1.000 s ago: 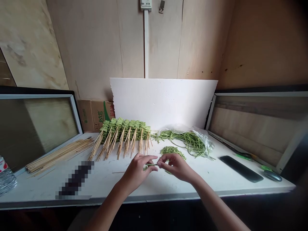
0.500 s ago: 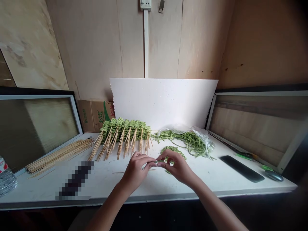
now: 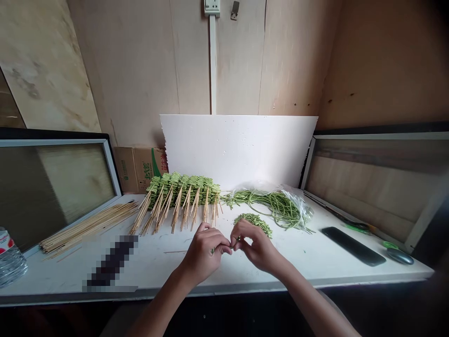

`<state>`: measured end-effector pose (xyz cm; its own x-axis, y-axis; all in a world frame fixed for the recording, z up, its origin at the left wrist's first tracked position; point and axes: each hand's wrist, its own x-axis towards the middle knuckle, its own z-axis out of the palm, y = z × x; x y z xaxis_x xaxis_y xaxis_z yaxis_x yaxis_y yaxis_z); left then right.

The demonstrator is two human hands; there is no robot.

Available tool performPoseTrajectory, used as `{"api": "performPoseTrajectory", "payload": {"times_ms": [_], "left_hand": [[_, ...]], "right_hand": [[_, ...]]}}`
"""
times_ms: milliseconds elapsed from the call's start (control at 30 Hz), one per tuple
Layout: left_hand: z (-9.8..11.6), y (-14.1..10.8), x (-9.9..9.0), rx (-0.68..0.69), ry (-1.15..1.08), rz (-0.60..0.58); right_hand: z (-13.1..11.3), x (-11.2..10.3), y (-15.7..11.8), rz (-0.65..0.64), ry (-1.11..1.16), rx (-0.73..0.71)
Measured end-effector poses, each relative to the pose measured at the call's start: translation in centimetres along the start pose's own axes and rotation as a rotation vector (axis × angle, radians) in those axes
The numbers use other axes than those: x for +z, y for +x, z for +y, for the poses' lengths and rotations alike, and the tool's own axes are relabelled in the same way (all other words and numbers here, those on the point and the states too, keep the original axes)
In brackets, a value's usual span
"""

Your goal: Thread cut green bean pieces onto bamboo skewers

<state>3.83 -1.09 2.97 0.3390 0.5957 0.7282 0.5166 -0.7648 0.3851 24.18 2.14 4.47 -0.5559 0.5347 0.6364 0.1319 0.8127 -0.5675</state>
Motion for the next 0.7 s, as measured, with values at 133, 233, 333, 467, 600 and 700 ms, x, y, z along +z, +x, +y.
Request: {"api": "performPoseTrajectory", "payload": {"times_ms": [133, 233, 333, 467, 600, 700], "left_hand": [[0.3, 0.0, 0.1, -0.021, -0.037, -0.028], [0.6, 0.1, 0.2, -0.037, -0.074, -0.053], [0.6, 0.1, 0.4, -0.052, -0.083, -0.089], [0.4, -0.1, 0.4, 0.010, 0.021, -0.059], [0.4, -0.1, -0.3, 0.120, 0.231, 0.037], [0.6, 0.0, -0.9, 0.151, 0.297, 0.079]], "right_hand": [[-0.1, -0.3, 0.0, -0.046, 0.123, 0.041], [0.2, -0.6, 0.0, -0.093, 0.180, 0.064], [0.5, -0.8, -0.1, -0.131, 0.210, 0.086], [0.6, -0.8, -0.1, -0.121, 0.240, 0.116], [0.2, -0.7, 0.0, 0.005, 0.116, 0.083], [-0.2, -0.7, 0.0, 0.051, 0.014, 0.025]]}}
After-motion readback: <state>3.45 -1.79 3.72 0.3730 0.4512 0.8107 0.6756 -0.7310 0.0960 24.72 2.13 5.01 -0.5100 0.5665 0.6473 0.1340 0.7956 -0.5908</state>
